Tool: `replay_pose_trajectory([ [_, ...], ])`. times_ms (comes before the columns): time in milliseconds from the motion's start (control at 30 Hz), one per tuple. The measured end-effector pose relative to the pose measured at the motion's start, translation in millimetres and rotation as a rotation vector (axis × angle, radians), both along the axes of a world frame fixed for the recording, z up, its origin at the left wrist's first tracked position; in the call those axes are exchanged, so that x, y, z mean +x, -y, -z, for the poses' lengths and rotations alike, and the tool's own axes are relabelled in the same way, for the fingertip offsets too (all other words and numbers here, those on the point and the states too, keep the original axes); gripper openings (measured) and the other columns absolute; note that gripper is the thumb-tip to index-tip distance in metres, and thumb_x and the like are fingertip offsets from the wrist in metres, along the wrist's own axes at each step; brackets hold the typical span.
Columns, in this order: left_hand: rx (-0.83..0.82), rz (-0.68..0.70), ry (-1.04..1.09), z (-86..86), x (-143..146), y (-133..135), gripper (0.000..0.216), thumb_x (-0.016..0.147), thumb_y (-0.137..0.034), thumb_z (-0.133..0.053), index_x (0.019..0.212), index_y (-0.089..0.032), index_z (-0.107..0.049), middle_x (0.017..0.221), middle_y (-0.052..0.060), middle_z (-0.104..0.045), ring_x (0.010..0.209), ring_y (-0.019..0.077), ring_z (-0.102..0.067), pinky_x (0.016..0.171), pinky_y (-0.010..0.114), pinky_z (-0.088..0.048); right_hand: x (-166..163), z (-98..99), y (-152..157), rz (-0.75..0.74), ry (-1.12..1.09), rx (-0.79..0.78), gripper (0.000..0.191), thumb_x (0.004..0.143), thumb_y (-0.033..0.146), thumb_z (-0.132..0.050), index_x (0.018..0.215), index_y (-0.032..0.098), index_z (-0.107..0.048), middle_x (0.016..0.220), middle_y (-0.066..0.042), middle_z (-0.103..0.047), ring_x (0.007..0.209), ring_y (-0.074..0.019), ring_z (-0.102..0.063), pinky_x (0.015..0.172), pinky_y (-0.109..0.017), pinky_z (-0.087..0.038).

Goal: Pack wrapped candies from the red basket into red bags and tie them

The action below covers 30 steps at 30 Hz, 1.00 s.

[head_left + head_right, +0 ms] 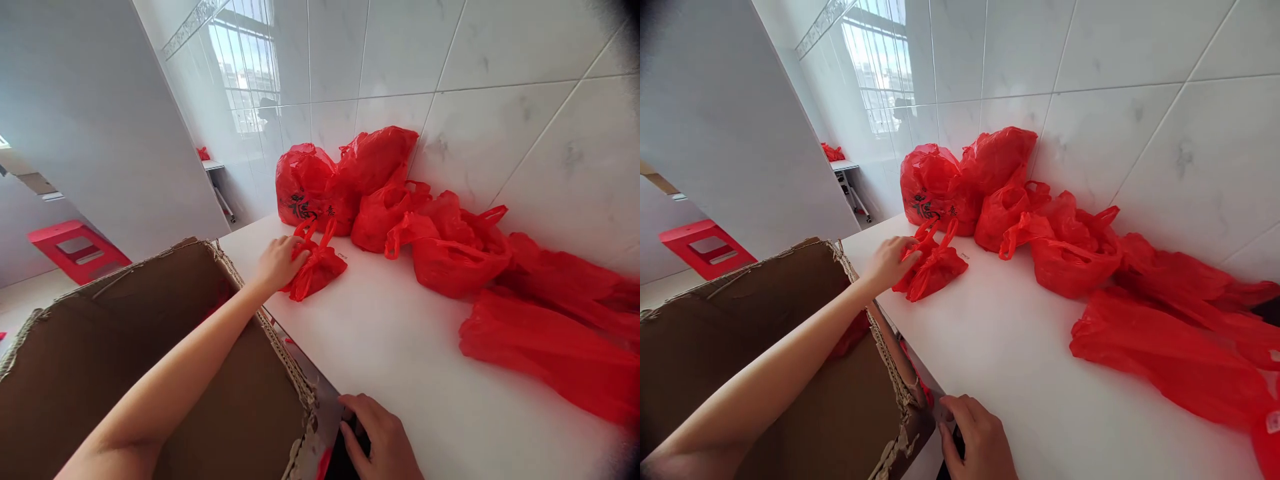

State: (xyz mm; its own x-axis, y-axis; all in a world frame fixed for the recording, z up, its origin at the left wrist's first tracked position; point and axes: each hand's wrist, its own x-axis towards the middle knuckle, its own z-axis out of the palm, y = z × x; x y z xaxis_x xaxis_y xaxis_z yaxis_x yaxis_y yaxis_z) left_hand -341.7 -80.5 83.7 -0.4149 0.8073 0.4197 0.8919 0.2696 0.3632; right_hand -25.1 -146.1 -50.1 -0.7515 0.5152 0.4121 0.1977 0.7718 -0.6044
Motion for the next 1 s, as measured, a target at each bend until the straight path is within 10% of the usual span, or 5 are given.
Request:
replay_pose_trajectory([
  [333, -0.301, 0.094, 0.088, -7.5, 20.2, -45.0, 0.027, 0.09, -0.04, -0.053, 0.094, -0.016, -0.065, 0.095, 0.006, -0.068, 0.088, 0.0192, -0.063, 0.08, 0.037, -0.05, 2.6, -6.8, 2.4, -0.007, 0.017, -0.061, 0.022, 0.086, 0.014, -0.047, 0.103, 0.021, -0.058, 0.084, -0.003, -0.062, 0.071, -0.015, -0.059, 0.063, -0.025, -0.048],
  [567, -0.045, 0.17, 0.603, -93.3, -24.5, 65.7, 0.05, 0.085, -0.054, -0.051, 0.115, -0.016, -0.062, 0.096, 0.006, -0.071, 0.087, 0.0217, -0.067, 0.072, 0.032, -0.054, 3.7, -5.9, 0.0, -0.035, -0.004, -0.06, 0.022, 0.087, 0.015, -0.047, 0.104, 0.021, -0.058, 0.087, -0.003, -0.063, 0.074, -0.0154, -0.06, 0.066, -0.026, -0.05],
  [667, 0.048, -0.021, 0.878, -101.4, -61.3, 124.2, 0.06, 0.073, -0.055, -0.068, 0.122, -0.021, -0.058, 0.093, 0.003, -0.072, 0.086, 0.0247, -0.068, 0.069, 0.036, -0.056, 4.1, -2.1, -0.6, -0.045, -0.005, -0.056, 0.021, 0.089, 0.016, -0.047, 0.105, 0.021, -0.058, 0.086, -0.004, -0.063, 0.073, -0.015, -0.061, 0.065, -0.025, -0.05],
  [800, -0.198, -0.226, 1.1, -58.3, -109.2, 175.0, 0.06, 0.06, -0.054, -0.077, 0.112, -0.028, -0.064, 0.095, 0.0, -0.073, 0.092, 0.0259, -0.068, 0.074, 0.036, -0.057, 4.6, 1.1, -0.5, -0.055, -0.007, -0.032, 0.021, 0.09, 0.016, -0.047, 0.108, 0.022, -0.057, 0.085, -0.003, -0.063, 0.072, -0.0152, -0.061, 0.063, -0.026, -0.05],
  [1000, -0.62, -0.227, 1.008, 64.7, -124.4, 185.0, 0.033, 0.053, -0.041, -0.084, 0.072, -0.019, -0.069, 0.071, -0.001, -0.072, 0.073, 0.0249, -0.068, 0.067, 0.037, -0.056, 3.1, -0.8, -1.1, -0.058, 0.008, 0.003, 0.02, 0.09, 0.014, -0.046, 0.105, 0.022, -0.056, 0.084, -0.003, -0.064, 0.071, -0.0156, -0.062, 0.062, -0.026, -0.05],
])
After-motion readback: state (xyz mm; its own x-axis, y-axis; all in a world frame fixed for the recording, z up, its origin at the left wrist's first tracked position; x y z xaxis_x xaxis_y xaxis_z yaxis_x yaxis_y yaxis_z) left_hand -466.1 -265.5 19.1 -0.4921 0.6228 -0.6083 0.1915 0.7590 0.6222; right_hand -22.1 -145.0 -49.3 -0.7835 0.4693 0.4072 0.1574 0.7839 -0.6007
